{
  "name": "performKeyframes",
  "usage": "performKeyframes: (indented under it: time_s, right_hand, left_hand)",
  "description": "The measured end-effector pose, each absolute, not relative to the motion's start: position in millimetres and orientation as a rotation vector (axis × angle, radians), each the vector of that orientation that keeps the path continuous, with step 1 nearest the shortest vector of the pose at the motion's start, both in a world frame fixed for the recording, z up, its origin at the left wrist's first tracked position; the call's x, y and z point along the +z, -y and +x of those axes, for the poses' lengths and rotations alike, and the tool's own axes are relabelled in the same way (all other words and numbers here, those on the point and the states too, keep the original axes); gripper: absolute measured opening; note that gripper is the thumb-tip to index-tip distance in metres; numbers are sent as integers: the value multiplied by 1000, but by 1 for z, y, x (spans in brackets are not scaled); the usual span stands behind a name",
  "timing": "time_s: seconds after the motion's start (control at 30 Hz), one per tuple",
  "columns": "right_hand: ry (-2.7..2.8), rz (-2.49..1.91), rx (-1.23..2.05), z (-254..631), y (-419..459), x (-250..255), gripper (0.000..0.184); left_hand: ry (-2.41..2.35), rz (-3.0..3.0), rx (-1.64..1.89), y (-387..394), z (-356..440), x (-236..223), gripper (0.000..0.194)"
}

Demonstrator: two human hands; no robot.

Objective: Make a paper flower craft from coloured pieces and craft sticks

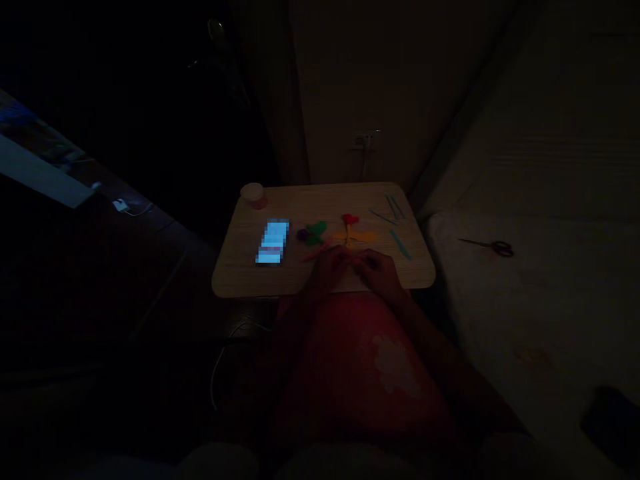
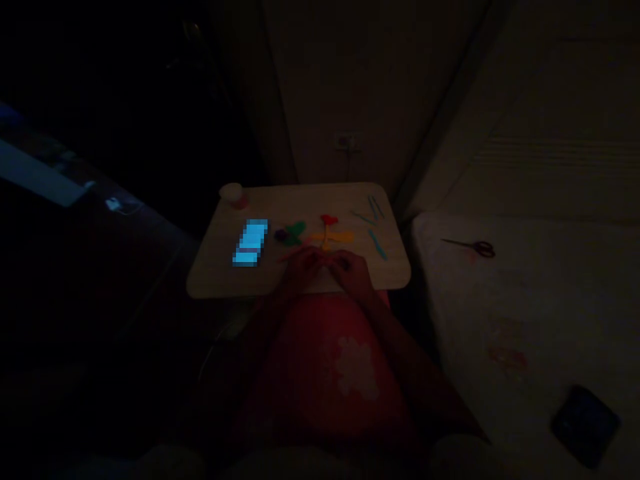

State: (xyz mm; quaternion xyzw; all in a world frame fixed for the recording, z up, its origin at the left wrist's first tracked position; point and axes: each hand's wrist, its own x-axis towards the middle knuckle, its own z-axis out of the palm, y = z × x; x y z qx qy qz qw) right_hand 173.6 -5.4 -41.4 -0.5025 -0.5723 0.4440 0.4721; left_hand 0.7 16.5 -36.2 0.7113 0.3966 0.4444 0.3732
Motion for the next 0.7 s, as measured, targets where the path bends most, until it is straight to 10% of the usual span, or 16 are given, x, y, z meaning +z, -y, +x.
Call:
performKeyframes:
  time_s: [0.7]
  right_hand:
    - [1393, -1125, 1096, 169, -3, -43, 26]
  left_hand:
    - [-1143, 1870, 1198, -14, -4, -35, 7]
